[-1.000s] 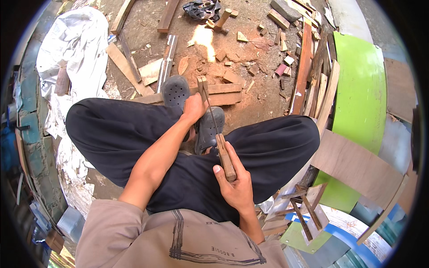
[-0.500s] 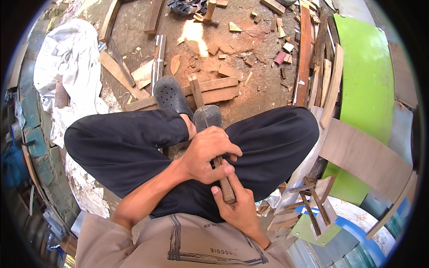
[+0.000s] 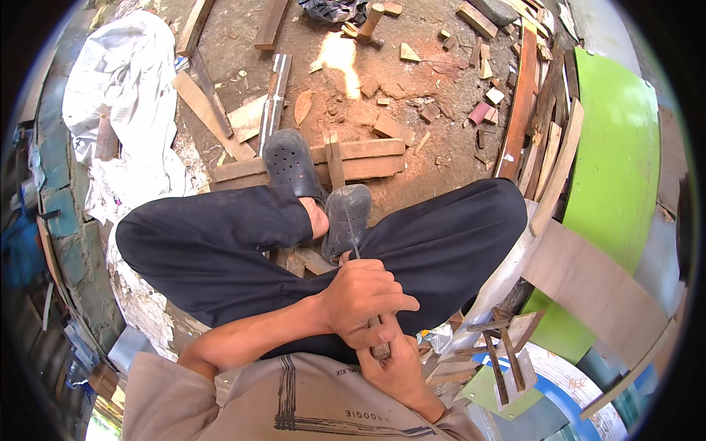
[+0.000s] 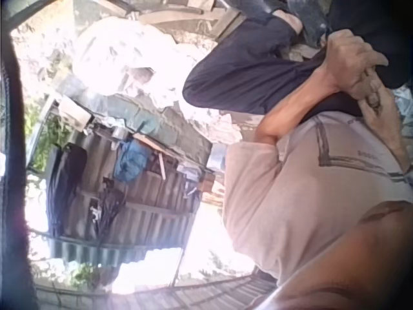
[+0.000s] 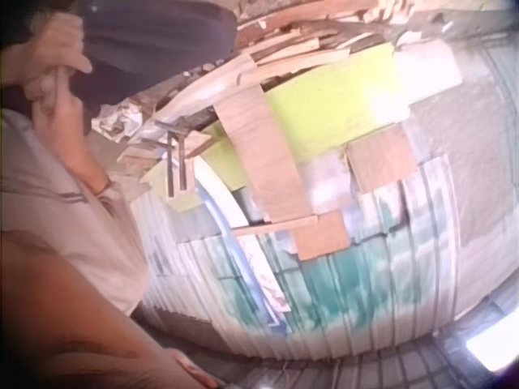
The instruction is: The person sits cross-legged on the ground and uses a hand saw to cut a small wooden plank into shorter pieces. They then use a hammer to split or adjust the cut pieces. The work area is cluttered with wood scraps and tools.
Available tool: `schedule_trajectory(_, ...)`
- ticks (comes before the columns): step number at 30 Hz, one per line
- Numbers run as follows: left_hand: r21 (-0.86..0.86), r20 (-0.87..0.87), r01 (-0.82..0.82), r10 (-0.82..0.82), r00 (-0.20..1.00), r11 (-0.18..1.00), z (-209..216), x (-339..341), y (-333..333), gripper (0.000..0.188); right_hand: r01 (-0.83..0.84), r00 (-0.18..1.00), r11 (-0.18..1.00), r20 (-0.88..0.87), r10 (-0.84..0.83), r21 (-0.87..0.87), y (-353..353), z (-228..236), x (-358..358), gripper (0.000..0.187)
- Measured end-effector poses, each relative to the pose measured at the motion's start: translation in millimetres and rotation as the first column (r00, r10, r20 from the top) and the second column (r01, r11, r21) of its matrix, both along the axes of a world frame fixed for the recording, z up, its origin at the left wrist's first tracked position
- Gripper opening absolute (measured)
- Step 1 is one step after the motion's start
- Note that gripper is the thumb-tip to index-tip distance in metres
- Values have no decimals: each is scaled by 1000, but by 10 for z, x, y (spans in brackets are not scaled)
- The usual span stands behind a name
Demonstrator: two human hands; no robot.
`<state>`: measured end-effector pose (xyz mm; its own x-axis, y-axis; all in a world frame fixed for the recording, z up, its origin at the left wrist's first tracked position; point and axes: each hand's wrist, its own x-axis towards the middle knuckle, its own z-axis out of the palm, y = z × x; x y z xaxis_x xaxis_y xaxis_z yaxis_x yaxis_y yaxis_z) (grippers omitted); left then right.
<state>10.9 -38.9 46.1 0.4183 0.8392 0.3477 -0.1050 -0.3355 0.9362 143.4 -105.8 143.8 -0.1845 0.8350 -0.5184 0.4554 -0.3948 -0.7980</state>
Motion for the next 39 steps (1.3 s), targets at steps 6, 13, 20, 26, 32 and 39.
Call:
schedule_trajectory(6,37,-80,17,-14,997,999,-36,-57,-4,62,-44,998,995,-48,48,88,-97,-308,-33,64)
schedule_trajectory(13,-38,5,-16,17,1000,999,-40,-53,-101,59,-50,997,997,-53,54,61,-123,-280,-56,64)
schedule_trajectory(20,-122,51,-6,12,999,993,-18,-97,-30,56,21,999,992,-36,-17,127,-9,-262,-175,56)
schedule_trajectory(26,-405,-221,-147,60,973,903,-1055,-360,895,45,206,978,969,-68,-198,138,899,-1531,-574,41)
schedule_trajectory(32,-239,-101,-76,53,993,968,-631,-362,384,44,23,1000,996,-23,-21,82,382,-994,-426,54)
schedule_trajectory(39,-225,-83,-138,122,989,965,-827,-262,330,46,97,994,993,-48,-93,72,361,-1167,-379,53)
